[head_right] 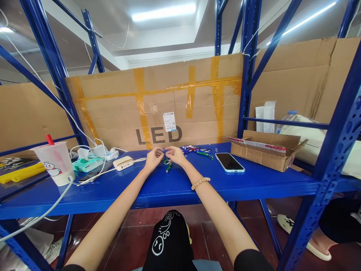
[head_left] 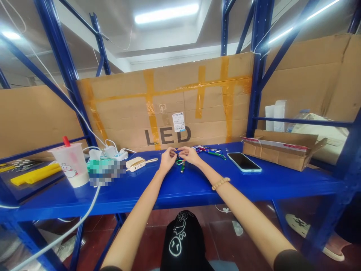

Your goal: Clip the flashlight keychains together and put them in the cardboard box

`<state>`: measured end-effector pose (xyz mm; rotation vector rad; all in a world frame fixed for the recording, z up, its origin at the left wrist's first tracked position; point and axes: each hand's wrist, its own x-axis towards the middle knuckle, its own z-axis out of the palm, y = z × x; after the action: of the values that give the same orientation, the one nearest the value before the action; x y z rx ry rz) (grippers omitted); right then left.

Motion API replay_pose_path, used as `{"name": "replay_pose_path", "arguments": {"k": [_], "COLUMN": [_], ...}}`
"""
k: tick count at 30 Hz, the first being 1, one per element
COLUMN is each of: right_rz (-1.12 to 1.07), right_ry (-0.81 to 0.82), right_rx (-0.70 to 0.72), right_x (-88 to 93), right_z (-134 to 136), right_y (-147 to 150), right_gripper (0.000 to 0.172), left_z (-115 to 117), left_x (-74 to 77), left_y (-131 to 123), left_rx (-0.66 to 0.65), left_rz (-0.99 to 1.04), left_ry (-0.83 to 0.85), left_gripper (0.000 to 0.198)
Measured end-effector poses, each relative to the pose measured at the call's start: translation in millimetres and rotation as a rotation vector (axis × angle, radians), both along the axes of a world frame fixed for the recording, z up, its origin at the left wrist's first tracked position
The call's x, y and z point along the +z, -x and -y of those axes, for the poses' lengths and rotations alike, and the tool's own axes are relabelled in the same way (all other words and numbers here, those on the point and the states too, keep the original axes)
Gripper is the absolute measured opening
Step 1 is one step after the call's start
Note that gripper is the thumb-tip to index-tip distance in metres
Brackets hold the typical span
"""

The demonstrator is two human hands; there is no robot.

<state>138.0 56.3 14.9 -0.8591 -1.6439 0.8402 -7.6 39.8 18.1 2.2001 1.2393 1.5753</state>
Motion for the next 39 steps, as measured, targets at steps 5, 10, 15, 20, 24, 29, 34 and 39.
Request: {"name": "replay_pose_path", "arguments": {"k": [5,10,15,20,24,29,34,39], "right_rz": [0.004,-0.026,-0.038,0.093,0.419,0.7,0.653,0.399], "right_ry": [0.055,0.08,0.051,-0.015,-0.105,-0.077,-0.088,-0.119], "right_rx": [-0.095,-0.095,-0.025,-0.11,-0.327,-0.315,-0.342,-0.378], "right_x": [3.7,5.8,3.6,3.4,4.2,5.4,4.1,-1.6], "right_z": [5,6,4,4,8,15,11,-2], "right_y": [-1,0,1,-4,-11,-12,-11,-11], "right_gripper": [0.031,0.029,0.025,0.021,0.02,0.021,0.014,0.017], "left_z": [-2,-2,-4,-8,-6,-1,-3,-10], "left_x": [-0.1,1.0,-2.2,-3.6,1.9,6.9,4.9,4.4], "left_y": [1,1,1,4,8,9,10,15], "left_rx": [0.041,0.043,0.071,0.158,0.248,0.3,0.313,0.383], "left_rz": [-0.029,-0.038,-0.119,-0.118,0.084,0.26,0.303,0.484], "left_ry": [0.019,0.056,0.041,-0.029,-0.1,-0.095,-0.015,0.125], "left_gripper": [0.017,0.024,0.015,0.011,0.015,0.018,0.017,0.021]}}
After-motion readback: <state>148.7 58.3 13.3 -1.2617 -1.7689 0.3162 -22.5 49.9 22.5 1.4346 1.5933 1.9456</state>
